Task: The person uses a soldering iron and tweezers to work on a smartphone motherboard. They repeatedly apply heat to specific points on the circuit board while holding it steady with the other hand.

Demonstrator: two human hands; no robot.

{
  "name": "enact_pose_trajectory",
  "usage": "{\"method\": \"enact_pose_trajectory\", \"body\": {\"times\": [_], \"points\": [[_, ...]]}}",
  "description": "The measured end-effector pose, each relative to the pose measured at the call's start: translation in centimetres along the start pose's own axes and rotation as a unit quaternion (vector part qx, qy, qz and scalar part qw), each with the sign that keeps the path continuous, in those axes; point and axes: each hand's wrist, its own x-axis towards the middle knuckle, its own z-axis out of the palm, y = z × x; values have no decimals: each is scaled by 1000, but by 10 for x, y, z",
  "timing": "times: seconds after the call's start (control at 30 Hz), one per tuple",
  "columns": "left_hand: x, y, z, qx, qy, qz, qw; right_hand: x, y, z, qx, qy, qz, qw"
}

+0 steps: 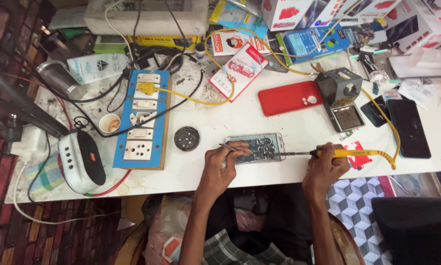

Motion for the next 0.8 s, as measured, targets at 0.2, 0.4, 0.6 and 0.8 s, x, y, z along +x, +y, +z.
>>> {"method": "enact_pose_trajectory", "body": {"times": [0.2, 0.4, 0.6, 0.8], "points": [[-1, -3, 1, 18, 8, 19, 1000, -2, 2, -5, -4, -5, -24, 1000], [2, -3, 2, 15, 2, 20, 1000, -2, -2, -3, 2, -15, -19, 1000], [0, -6, 4, 24, 4, 23, 999, -1, 1, -2, 1, -16, -35, 999], [-2, -7, 2, 13, 6, 20, 1000, -1, 5, -7, 33, 7, 19, 999]]}}
